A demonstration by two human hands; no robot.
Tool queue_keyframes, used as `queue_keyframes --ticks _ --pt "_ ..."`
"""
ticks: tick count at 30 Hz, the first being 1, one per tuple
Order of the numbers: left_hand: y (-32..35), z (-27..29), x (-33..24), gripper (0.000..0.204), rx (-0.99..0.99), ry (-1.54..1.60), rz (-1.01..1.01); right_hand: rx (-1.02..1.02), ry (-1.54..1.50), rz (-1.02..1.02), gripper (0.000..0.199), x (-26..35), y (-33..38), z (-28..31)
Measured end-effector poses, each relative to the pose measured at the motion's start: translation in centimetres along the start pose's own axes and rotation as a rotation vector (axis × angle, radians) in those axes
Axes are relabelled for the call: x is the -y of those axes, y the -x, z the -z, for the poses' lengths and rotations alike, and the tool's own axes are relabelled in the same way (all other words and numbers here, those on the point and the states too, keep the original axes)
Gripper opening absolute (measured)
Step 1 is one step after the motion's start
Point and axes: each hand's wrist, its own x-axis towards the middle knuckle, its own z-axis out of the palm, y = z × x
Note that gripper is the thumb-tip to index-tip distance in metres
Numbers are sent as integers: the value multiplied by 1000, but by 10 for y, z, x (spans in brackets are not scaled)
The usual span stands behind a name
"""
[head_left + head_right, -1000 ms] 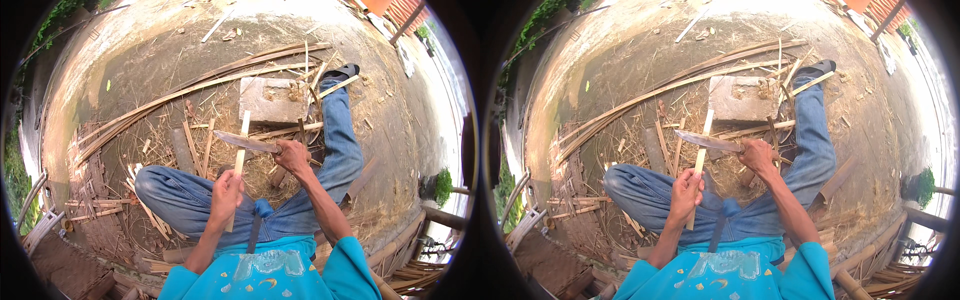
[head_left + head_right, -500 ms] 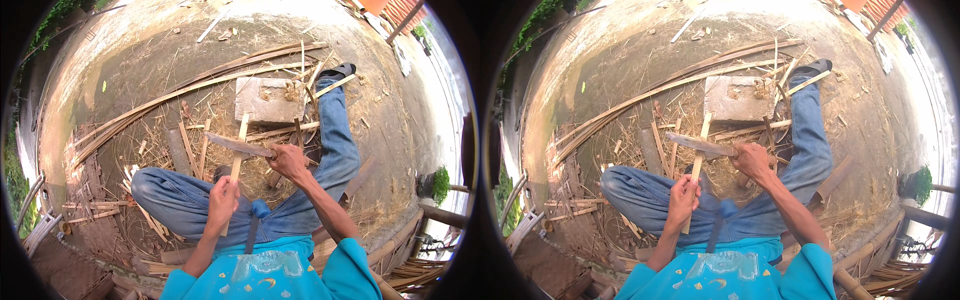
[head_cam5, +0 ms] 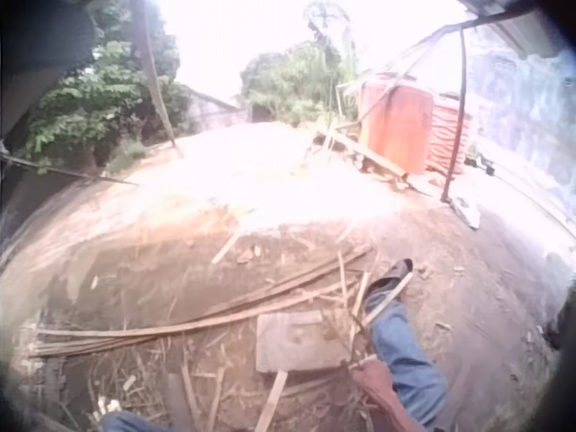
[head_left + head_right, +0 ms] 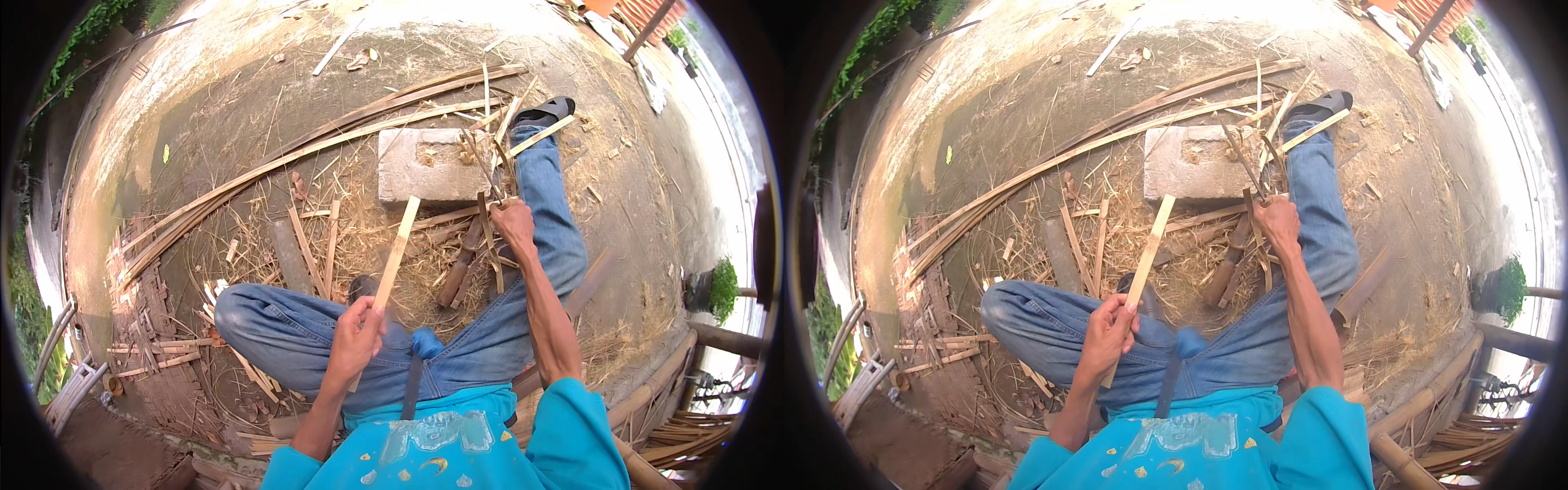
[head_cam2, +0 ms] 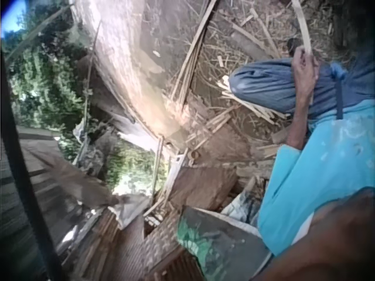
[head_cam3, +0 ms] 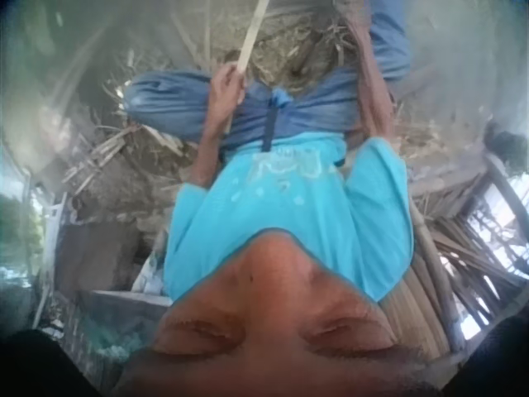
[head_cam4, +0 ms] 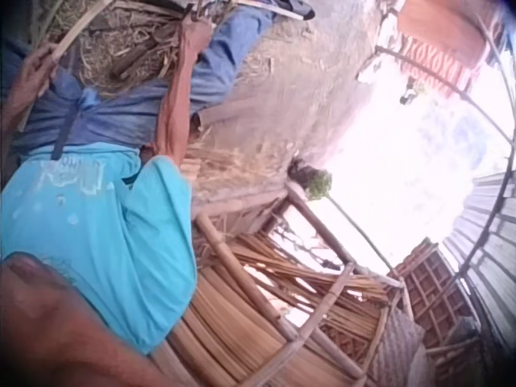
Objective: The person sits on the ground and uses a large knife to shave thin strips from a bamboo stick. They repeatedly hold the stick and draw the blade along its length to produce fine shavings, which accumulate on the ground.
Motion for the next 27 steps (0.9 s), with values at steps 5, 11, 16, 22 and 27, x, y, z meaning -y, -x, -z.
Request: queue_keyframes --ticks 5,11,16,22,27 --pt "-20 21 -6 22 13 -682 6 219 -144 208 45 -4 35 -4" --pt "-74 68 -8 31 22 -1265 -50 382 -375 233 40 8 117 -56" --pt "-87 65 -21 31 -52 -1299 92 596 -397 230 40 19 161 -82" --pt "-89 58 -32 31 -58 -1327 173 625 -433 302 39 21 175 -129" --pt "-90 65 -25 25 -75 -1284 111 628 -441 391 40 64 193 -121"
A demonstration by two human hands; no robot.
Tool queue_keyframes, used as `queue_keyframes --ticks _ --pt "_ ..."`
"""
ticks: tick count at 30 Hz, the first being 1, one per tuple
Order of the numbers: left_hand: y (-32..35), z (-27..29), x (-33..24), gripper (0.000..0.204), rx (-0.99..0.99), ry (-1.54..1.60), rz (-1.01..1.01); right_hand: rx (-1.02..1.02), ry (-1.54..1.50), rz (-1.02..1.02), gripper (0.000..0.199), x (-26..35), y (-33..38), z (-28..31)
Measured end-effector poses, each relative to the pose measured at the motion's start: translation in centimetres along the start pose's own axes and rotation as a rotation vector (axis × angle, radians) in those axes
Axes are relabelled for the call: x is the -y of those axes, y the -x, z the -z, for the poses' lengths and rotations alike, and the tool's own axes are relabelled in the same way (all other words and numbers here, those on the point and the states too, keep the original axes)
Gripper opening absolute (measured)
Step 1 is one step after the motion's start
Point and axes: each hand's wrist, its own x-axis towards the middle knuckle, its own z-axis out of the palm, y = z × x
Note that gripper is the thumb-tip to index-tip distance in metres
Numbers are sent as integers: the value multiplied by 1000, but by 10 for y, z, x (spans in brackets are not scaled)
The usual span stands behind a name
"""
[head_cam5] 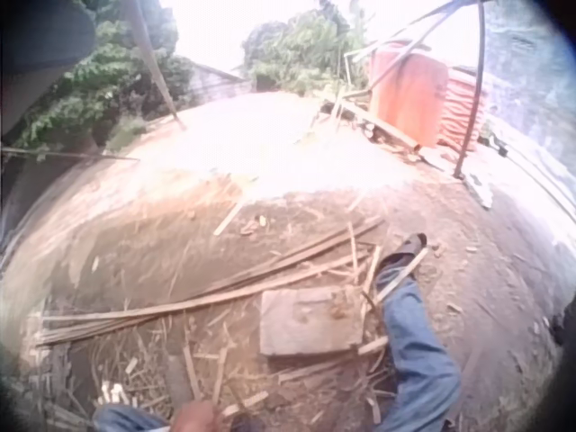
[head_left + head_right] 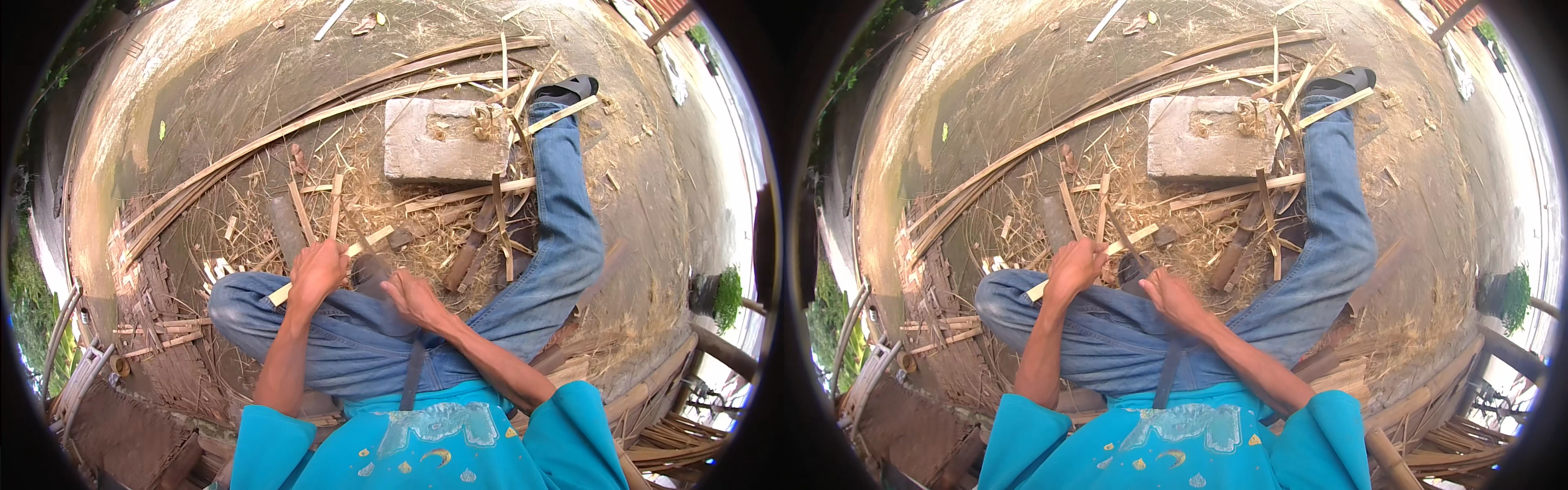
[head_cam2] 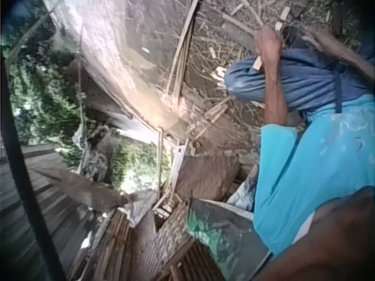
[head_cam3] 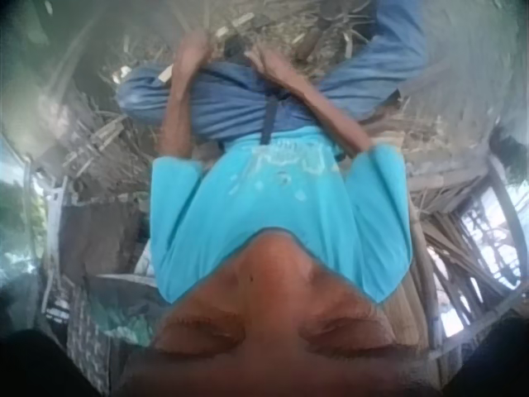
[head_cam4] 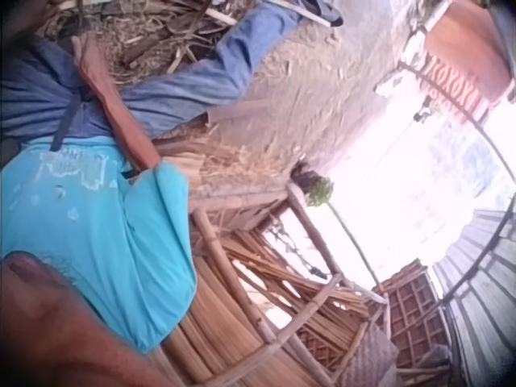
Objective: The person sits on the ground and uses a large knife to shave thin strips from a bamboo stick. They repeatedly hold the stick and draw the blade along its length to produce fine shavings, which accumulate on the ground.
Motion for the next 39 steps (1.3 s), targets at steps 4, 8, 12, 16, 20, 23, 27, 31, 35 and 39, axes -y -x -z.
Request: queue_keyframes --ticks 4,8,12,16,20,23,27,31,35,39 --pt "0 -1 3 27 -3 48 20 -17 -130 -90 41 1 -3 5" --pt "-2 -6 7 28 -32 77 20 -17 -74 -17 43 9 -1 3" --pt "-1 5 2 28 9 43 24 -51 -144 -157 44 -22 -10 -1" --pt "-4 7 -1 29 18 92 30 -18 -39 44 42 5 2 1" --pt "2 5 -3 29 47 44 53 -70 -111 -137 41 -15 -5 -1" --pt "-4 -3 7 29 -21 97 44 -47 -34 -34 42 -8 0 2" --pt "-4 5 2 29 8 58 41 -59 -31 -72 44 -25 2 3" --pt "-5 -6 11 29 -11 76 29 -37 -44 2 43 -4 7 6" --pt "-3 -3 5 30 18 25 54 -102 6 -120 43 -27 -2 8" --pt "-6 0 5 32 25 61 88 -56 20 -33 43 -14 0 6"
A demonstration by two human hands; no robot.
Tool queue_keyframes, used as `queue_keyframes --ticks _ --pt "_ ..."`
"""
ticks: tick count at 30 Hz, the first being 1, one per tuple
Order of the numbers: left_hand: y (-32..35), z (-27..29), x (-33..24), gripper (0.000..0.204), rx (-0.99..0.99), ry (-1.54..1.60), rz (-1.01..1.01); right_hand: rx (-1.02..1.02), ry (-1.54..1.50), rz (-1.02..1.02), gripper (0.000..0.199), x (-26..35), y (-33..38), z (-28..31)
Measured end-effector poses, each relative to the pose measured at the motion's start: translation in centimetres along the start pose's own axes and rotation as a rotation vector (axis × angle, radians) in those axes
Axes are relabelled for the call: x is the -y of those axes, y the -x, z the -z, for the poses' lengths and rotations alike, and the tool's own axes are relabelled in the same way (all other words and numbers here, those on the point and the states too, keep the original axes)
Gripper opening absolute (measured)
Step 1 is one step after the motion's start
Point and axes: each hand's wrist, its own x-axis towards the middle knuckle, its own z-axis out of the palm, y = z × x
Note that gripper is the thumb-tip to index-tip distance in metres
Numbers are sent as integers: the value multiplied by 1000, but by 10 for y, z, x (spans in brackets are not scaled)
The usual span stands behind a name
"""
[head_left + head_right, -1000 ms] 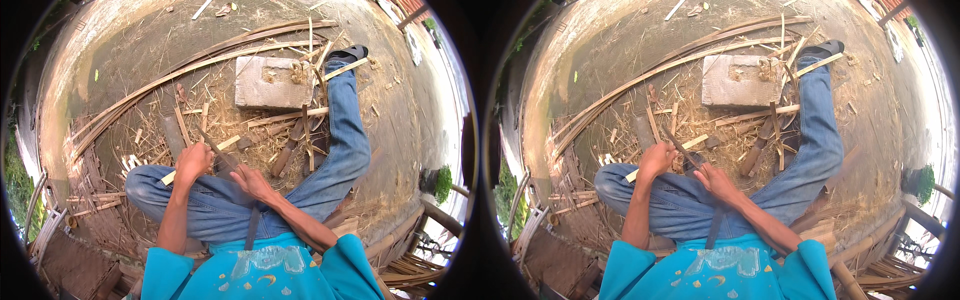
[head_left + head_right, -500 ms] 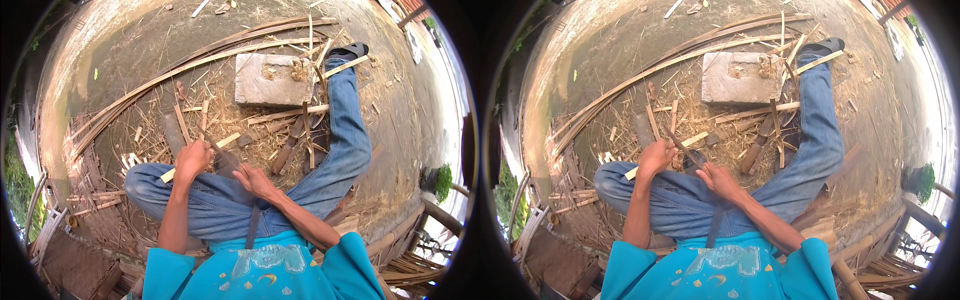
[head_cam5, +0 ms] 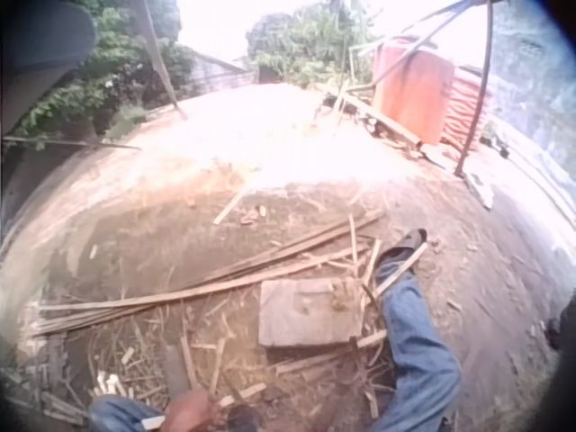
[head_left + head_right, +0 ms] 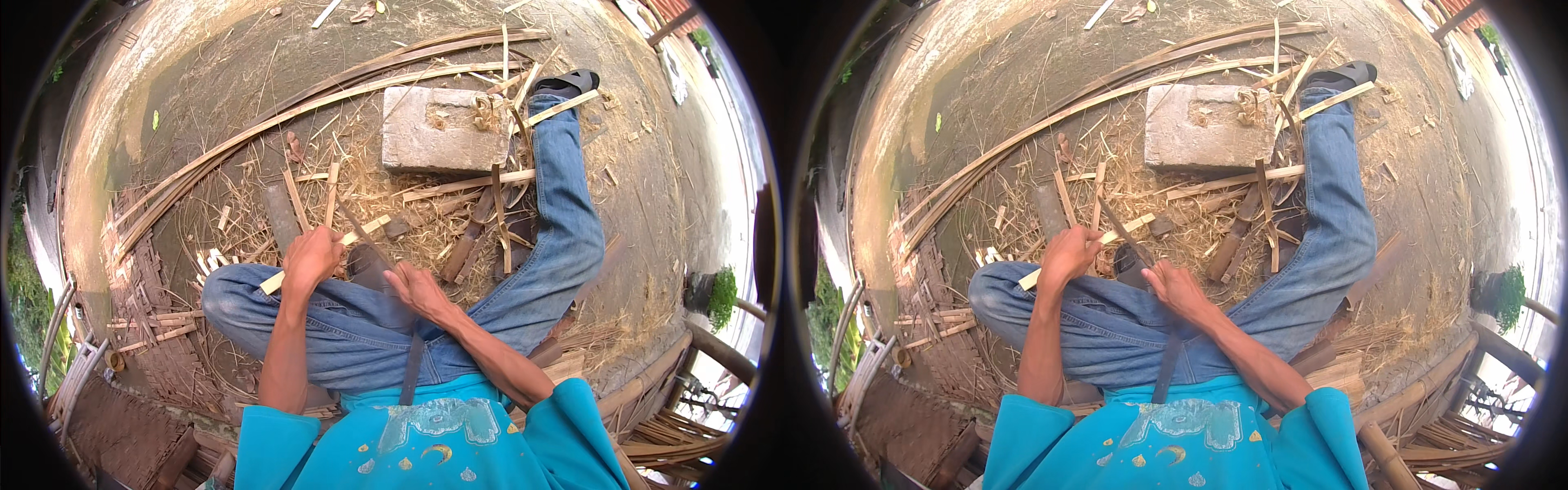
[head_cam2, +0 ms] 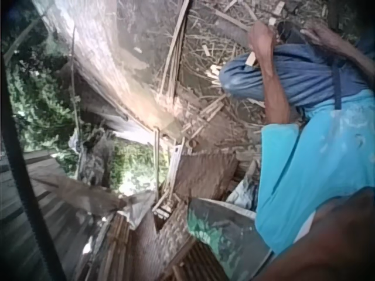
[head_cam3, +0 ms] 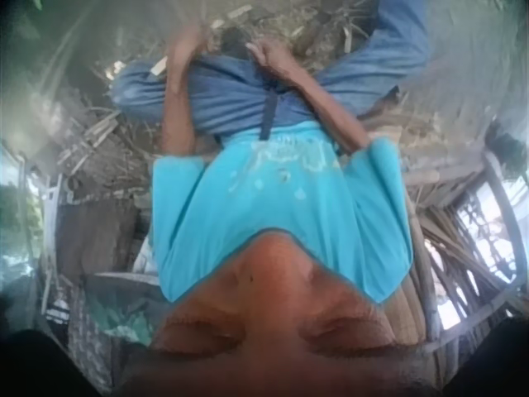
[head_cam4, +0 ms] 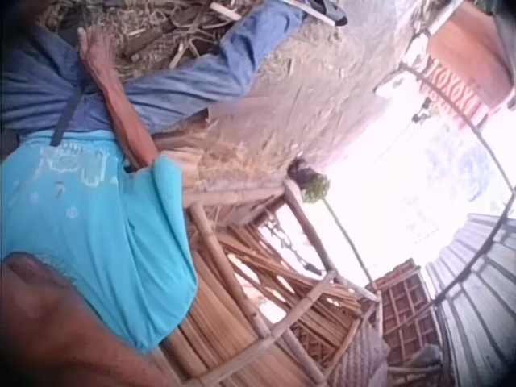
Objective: The person sits on the ground and uses a large knife to shave thin strips from a bamboo stick. They repeatedly hold the stick and draw the blade along its length to produce fine shavings, which accumulate on the ground.
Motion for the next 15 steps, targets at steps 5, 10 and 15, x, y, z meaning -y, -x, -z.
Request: queue_keyframes --ticks 5,10,15 --pt "2 1 -3 32 3 -23 -7 -41 14 -117 45 -10 -5 1" --pt "0 -2 4 32 12 -22 -5 8 46 19 45 -2 0 0" --pt "0 0 -1 32 7 -4 -16 -32 -46 -75 46 -13 -6 1"
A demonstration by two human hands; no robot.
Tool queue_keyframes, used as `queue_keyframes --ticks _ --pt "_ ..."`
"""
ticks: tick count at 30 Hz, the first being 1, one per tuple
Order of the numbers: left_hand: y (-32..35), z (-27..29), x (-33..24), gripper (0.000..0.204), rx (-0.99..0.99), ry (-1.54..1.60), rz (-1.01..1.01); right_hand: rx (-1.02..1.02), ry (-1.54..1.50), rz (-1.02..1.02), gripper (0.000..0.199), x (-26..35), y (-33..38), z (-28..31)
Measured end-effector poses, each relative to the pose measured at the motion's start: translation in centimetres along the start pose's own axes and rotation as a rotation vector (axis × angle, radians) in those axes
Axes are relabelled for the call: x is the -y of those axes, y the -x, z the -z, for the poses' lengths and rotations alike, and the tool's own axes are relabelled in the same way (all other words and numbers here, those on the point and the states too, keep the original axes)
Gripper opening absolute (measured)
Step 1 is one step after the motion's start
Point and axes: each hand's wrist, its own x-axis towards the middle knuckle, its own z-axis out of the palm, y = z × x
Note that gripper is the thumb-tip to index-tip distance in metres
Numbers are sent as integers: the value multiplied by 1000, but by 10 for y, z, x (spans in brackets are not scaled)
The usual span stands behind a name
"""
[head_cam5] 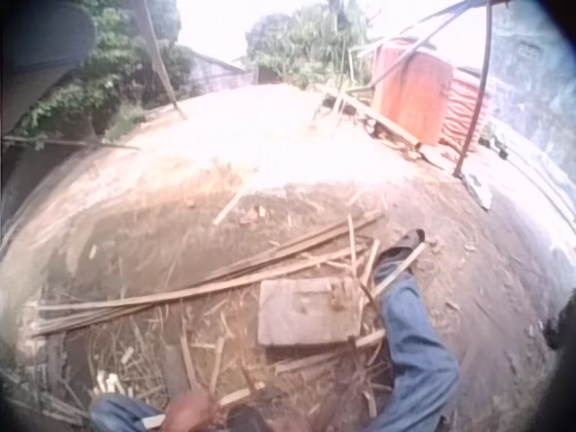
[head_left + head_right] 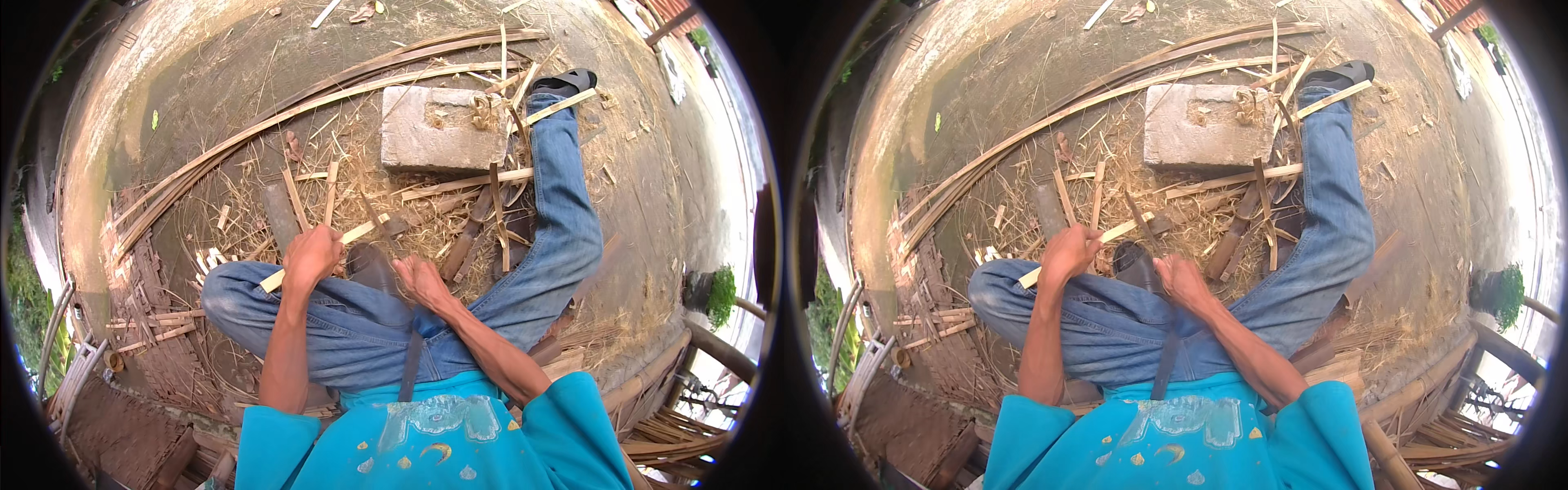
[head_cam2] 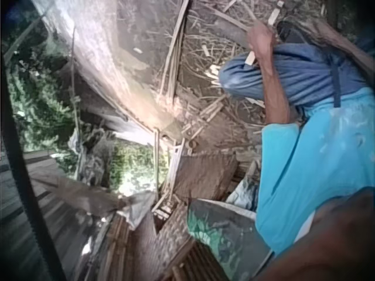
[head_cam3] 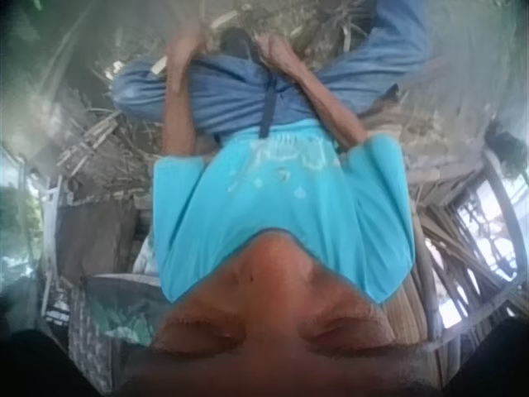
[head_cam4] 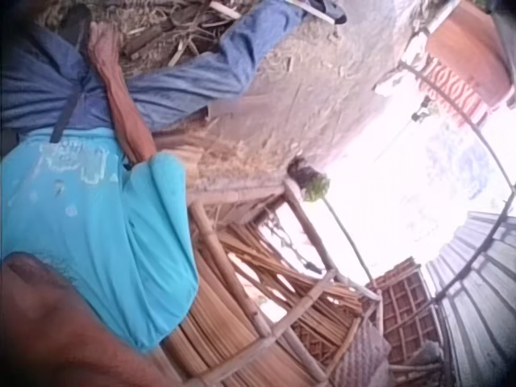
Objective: The person sits on the ground and uses a large knife to shave thin strips from a bamboo stick. They repeatedly hold the stick and draw the blade along its length to produce fine shavings, which accumulate on the ground.
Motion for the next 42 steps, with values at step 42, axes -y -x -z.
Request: queue_keyframes --ticks 42 --pt "9 37 0 29 -167 692 -189 -98 182 -136 54 -34 -5 23"
